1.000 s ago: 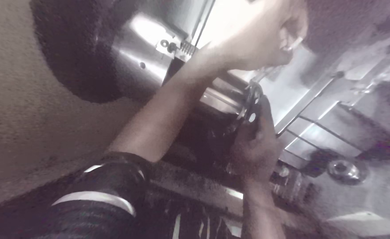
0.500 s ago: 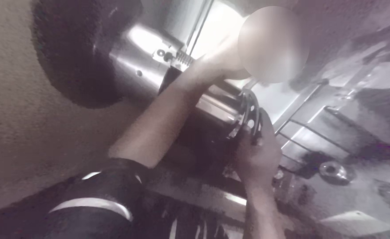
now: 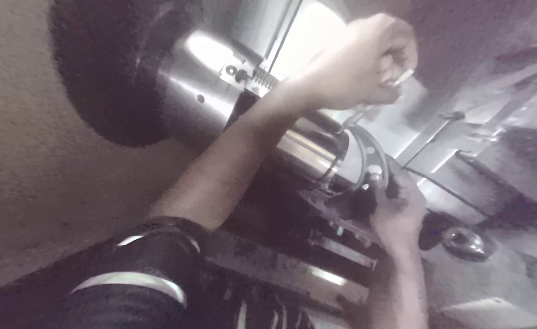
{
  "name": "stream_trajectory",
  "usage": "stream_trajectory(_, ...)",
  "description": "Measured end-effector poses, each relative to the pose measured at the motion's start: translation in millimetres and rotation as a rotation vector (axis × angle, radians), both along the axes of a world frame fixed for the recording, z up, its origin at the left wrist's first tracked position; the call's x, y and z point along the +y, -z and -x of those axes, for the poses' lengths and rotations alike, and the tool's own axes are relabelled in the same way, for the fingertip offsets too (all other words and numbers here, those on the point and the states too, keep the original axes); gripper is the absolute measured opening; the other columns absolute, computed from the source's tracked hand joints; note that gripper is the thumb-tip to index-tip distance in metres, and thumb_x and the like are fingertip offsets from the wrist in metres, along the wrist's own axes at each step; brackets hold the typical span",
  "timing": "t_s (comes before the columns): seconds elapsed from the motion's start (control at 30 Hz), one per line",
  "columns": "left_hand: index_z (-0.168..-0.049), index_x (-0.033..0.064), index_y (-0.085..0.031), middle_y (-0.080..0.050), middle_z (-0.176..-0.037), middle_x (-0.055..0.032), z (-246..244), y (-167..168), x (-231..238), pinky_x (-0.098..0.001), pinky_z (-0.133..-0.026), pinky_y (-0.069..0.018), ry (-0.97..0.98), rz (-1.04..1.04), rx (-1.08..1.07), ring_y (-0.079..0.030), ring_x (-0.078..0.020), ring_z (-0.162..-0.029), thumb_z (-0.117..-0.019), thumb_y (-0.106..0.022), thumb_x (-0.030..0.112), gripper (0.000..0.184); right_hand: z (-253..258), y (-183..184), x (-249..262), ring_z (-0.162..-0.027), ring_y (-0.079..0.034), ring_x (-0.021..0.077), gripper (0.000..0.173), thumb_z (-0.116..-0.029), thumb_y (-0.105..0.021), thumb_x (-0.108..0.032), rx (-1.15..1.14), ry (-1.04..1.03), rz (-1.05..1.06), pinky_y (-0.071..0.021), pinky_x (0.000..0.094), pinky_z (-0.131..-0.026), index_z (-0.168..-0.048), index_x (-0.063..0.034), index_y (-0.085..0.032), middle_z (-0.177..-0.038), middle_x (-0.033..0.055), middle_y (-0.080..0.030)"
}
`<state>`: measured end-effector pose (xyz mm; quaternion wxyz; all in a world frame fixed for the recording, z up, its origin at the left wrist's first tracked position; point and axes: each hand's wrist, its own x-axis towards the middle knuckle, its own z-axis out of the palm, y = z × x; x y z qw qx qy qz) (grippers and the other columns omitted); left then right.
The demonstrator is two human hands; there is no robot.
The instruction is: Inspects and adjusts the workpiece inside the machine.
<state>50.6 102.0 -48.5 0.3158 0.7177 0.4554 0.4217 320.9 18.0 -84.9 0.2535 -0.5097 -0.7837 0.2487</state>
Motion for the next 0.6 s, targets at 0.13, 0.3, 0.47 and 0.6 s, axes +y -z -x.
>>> stream_trajectory(0.13, -0.111, 0.012, -0.07, -0.069, -0.089, 0.0045, 0.5, -0.8, -0.5, -0.0204, -0.071, -0.0567, 0.007, -0.001, -0.005, -0.065, -0.0015, -0.076, -0.0862, -0.08, 0.024, 0.029, -6.8, 2.5, 13.7, -0.097, -0.065, -0.0007, 0.037, -0.1041, -0.057, -0.012, 0.015, -0.044, 0.03, -0.0554, 0.02, -0.086, -0.14, -0.0063, -0.059, -0.123, 0.0057, -0.068)
stream_trajectory(0.3, -0.113, 0.0119, -0.07, -0.069, -0.092, 0.0042, -0.2, -1.2, -0.9, -0.0195, -0.073, -0.0556, -0.004, 0.006, 0.004, -0.065, -0.0012, -0.079, -0.0855, -0.08, 0.024, 0.031, -11.2, 8.4, 22.5, -0.098, -0.065, -0.0002, 0.036, -0.1053, -0.055, -0.013, 0.057, -0.081, 0.036, -0.0556, 0.0205, -0.087, -0.14, -0.0043, -0.058, -0.125, 0.0061, -0.067)
stream_trajectory(0.47, -0.115, 0.012, -0.069, -0.07, -0.091, 0.005, 0.3, -1.7, -0.7, -0.018, -0.074, -0.0558, -0.01, 0.025, 0.005, -0.065, -0.0003, -0.079, -0.0858, -0.082, 0.027, 0.036, -12.0, 10.3, 27.4, -0.09, -0.065, 0.0014, 0.034, -0.1062, -0.053, -0.014, 0.098, -0.088, 0.072, -0.0567, 0.0219, -0.081, -0.139, -0.0063, -0.059, -0.114, 0.0027, -0.068)
stream_trajectory(0.6, -0.114, 0.0122, -0.07, -0.07, -0.092, 0.0048, 0.8, -1.1, 0.0, -0.0179, -0.074, -0.0562, -0.005, 0.025, 0.01, -0.066, -0.0001, -0.079, -0.0865, -0.081, 0.026, 0.033, -10.7, 11.1, 25.1, -0.091, -0.065, 0.0015, 0.034, -0.106, -0.053, -0.013, 0.102, -0.091, 0.055, -0.0569, 0.0221, -0.082, -0.139, -0.0046, -0.059, -0.118, 0.0041, -0.068)
